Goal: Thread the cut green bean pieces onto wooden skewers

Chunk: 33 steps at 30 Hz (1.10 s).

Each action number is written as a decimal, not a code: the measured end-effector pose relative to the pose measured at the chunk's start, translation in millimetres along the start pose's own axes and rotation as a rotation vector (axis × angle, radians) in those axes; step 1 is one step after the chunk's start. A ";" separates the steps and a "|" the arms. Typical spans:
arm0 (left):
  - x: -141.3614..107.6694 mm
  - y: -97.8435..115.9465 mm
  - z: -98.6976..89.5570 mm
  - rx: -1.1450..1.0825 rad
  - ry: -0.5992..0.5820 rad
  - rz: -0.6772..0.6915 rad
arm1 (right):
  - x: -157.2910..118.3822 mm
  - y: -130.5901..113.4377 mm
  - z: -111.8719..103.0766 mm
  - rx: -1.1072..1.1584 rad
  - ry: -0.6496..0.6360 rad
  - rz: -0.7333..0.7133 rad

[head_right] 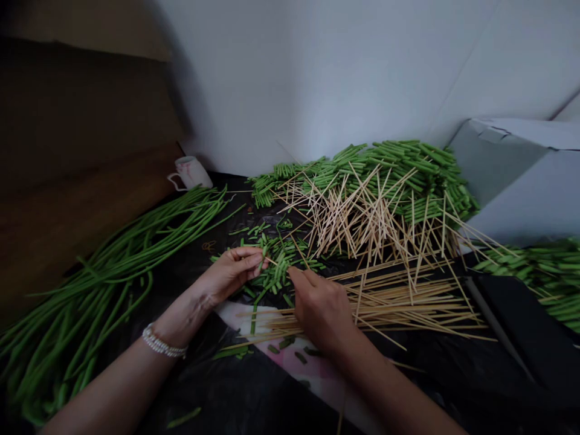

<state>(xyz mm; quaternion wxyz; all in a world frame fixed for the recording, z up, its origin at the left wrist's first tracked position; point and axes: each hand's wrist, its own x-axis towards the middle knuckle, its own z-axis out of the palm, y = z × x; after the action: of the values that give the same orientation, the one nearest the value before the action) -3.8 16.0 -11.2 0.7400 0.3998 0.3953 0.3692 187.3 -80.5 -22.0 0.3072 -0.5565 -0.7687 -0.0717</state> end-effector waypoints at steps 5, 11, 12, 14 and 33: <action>-1.1 -0.9 0.2 0.061 0.017 0.027 | -1.6 -1.8 1.4 -0.010 -0.019 0.002; -1.2 -4.1 2.7 0.063 0.010 0.025 | -1.4 -2.3 2.3 0.014 -0.037 0.023; -1.1 -4.6 3.2 0.074 0.015 0.036 | -1.3 -2.1 2.4 0.016 -0.032 0.025; -0.9 -5.5 3.6 0.112 0.027 0.067 | -1.2 -1.6 2.6 0.020 -0.023 0.029; -2.3 -2.0 2.9 0.373 -0.040 0.193 | -0.5 0.7 3.1 0.042 -0.007 0.023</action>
<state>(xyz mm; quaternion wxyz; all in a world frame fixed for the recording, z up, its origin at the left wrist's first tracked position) -1.7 12.3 -11.2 0.6222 0.5728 0.4020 0.3508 186.8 -79.3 -24.9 0.3170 -0.5587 -0.7648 -0.0500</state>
